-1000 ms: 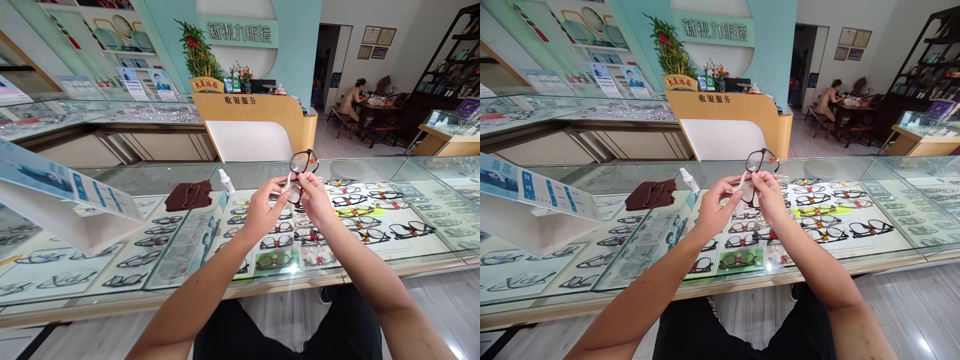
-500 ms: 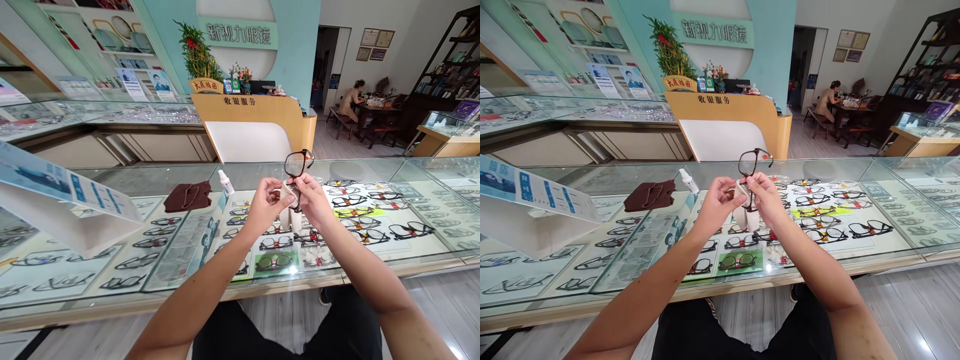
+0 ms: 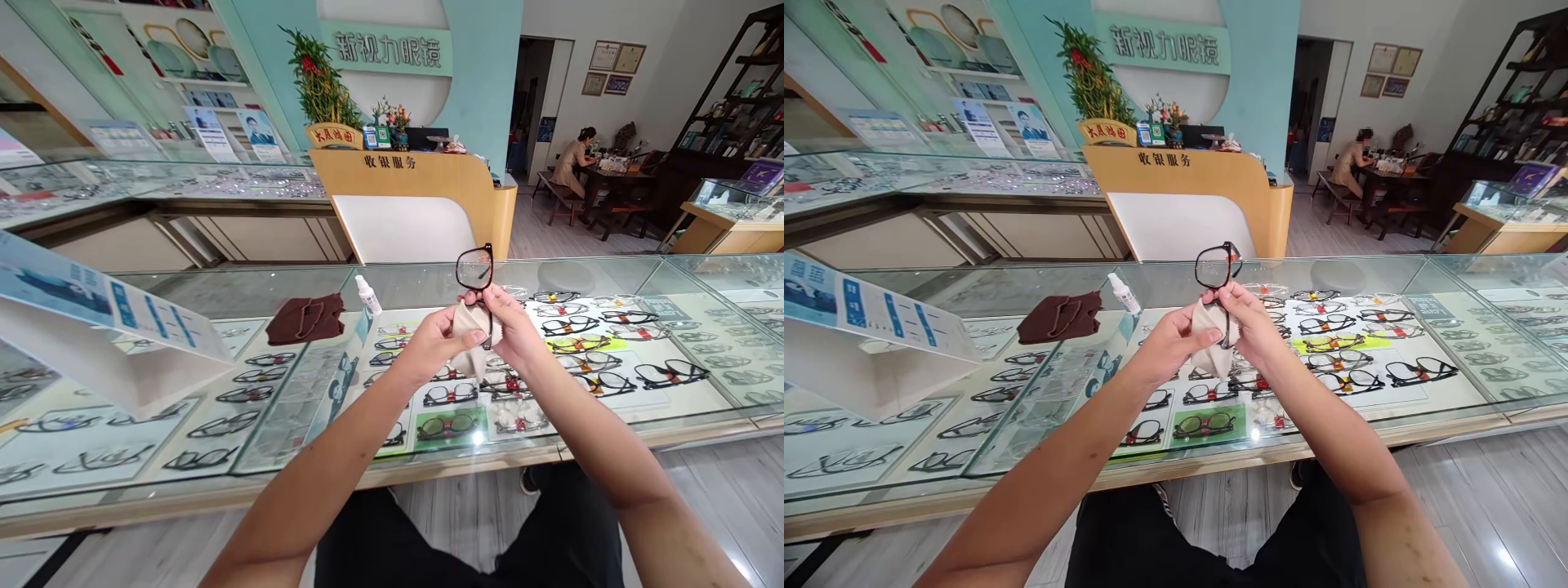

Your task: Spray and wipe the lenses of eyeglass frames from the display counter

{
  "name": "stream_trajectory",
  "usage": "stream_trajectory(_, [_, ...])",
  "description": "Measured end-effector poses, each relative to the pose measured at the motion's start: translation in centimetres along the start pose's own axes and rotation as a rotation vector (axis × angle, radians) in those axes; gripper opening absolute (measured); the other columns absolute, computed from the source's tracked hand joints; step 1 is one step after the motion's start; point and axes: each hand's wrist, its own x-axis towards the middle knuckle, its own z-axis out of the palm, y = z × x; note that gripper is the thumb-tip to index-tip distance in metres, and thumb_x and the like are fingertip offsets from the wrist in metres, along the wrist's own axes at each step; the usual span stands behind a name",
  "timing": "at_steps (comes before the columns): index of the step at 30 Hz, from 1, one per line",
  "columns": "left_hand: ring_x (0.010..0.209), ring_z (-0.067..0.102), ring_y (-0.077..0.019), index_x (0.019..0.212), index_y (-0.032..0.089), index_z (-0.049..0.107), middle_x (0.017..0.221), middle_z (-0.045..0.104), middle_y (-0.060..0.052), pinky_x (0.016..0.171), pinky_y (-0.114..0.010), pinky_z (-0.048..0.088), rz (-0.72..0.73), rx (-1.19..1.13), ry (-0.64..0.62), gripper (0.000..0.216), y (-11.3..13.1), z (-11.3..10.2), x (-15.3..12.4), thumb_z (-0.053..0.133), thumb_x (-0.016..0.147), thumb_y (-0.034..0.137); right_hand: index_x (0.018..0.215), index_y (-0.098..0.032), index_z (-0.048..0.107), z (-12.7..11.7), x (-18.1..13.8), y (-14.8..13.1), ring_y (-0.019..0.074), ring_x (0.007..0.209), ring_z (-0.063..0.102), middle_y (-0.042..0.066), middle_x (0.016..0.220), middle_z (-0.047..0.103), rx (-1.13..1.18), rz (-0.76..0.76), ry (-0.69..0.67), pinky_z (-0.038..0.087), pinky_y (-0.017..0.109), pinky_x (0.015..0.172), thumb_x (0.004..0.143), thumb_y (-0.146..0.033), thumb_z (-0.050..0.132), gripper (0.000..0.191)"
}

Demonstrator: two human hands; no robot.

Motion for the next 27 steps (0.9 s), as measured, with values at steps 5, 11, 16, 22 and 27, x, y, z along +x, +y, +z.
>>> stream_trajectory(5, [0.067, 0.051, -0.011, 0.083, 0.018, 0.064, 0.074, 0.06, 0.004, 0.065, -0.025, 0.043, 0.067, -0.011, 0.09, 0.059, -0.6, 0.7, 0.0, 0.1, 0.058, 0.058, 0.08, -0.027, 0.07, 0.3, -0.2, 0.7, 0.0194, 0.088, 0.069, 0.0, 0.091, 0.075, 0.022, 0.023, 0.0, 0.059, 0.031, 0.083, 0.068, -0.06, 0.095, 0.043])
stream_trajectory(11, [0.066, 0.053, -0.0116, 0.086, 0.018, 0.068, 0.074, 0.064, 0.001, 0.065, -0.026, 0.046, 0.165, 0.018, 0.266, 0.064, -1.2, 1.1, 0.1, 0.094, 0.062, 0.071, 0.08, -0.027, 0.066, 1.0, -0.6, 1.1, 0.0206, 0.097, 0.073, 0.002, 0.102, 0.081, 0.029, 0.02, -0.003, 0.059, 0.033, 0.089, 0.069, -0.058, 0.094, 0.044])
stream_trajectory(16, [0.061, 0.046, -0.0114, 0.077, 0.019, 0.066, 0.065, 0.054, 0.003, 0.058, -0.026, 0.04, 0.223, 0.135, 0.264, 0.064, -1.4, 0.2, 0.3, 0.076, 0.077, 0.083, 0.083, -0.026, 0.07, 0.7, -0.4, 0.7, 0.0208, 0.094, 0.074, 0.003, 0.108, 0.083, 0.032, 0.034, -0.005, 0.06, 0.033, 0.084, 0.069, -0.056, 0.095, 0.041])
stream_trajectory(22, [0.069, 0.055, -0.013, 0.096, 0.019, 0.071, 0.072, 0.061, 0.003, 0.066, -0.025, 0.046, 0.141, 0.08, 0.014, 0.057, -0.8, -0.4, 0.3, 0.088, 0.075, 0.068, 0.082, -0.025, 0.069, -0.5, 0.2, 0.1, 0.0219, 0.092, 0.074, 0.004, 0.105, 0.082, 0.038, 0.034, 0.044, 0.062, 0.035, 0.083, 0.071, -0.054, 0.094, 0.04])
stream_trajectory(27, [0.074, 0.059, -0.0151, 0.101, 0.018, 0.072, 0.083, 0.07, 0.0, 0.068, -0.026, 0.05, 0.153, 0.105, 0.134, 0.059, -0.2, 0.7, -0.1, 0.099, 0.062, 0.053, 0.082, -0.026, 0.069, 0.2, -0.1, 0.6, 0.0258, 0.106, 0.075, 0.005, 0.11, 0.082, 0.093, 0.051, 0.001, 0.064, 0.039, 0.09, 0.07, -0.057, 0.094, 0.042])
